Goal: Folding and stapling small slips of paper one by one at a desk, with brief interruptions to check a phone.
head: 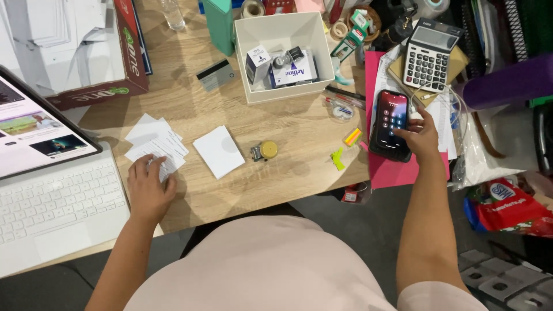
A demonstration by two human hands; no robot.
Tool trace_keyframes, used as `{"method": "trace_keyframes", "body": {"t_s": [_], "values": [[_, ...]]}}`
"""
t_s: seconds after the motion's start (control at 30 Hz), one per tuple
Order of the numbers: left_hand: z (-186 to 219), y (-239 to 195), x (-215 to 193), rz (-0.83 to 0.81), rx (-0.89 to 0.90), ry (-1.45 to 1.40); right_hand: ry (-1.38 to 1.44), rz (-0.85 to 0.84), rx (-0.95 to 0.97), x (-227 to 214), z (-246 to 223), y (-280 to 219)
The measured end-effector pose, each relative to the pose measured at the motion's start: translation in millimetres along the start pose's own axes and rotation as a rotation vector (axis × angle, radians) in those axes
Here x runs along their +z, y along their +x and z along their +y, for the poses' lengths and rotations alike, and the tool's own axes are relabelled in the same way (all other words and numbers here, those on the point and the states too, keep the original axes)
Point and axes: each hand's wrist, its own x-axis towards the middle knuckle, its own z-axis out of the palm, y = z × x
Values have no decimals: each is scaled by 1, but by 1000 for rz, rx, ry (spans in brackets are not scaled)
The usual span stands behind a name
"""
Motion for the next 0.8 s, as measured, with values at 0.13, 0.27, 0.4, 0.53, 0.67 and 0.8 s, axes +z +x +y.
{"method": "trace_keyframes", "body": {"t_s": [0.13, 0.27, 0.4, 0.53, 0.67, 0.8], "values": [[1, 1, -3, -19, -28, -23, -18, -21, -1, -1, -10, 2], [0, 0, -1, -17, -18, -8, -154, 52, 78, 3, 21, 40], [3, 1, -4, -34, -27, 22, -340, 141, 154, 15, 19, 53], [2, 0, -3, -24, -26, 32, -388, 158, 158, 19, 13, 47], [7, 0, -8, -56, -47, 2, -328, 89, 116, 16, -14, 21], [6, 1, -7, -53, -39, -16, -261, 99, 116, 17, -1, 26]]}}
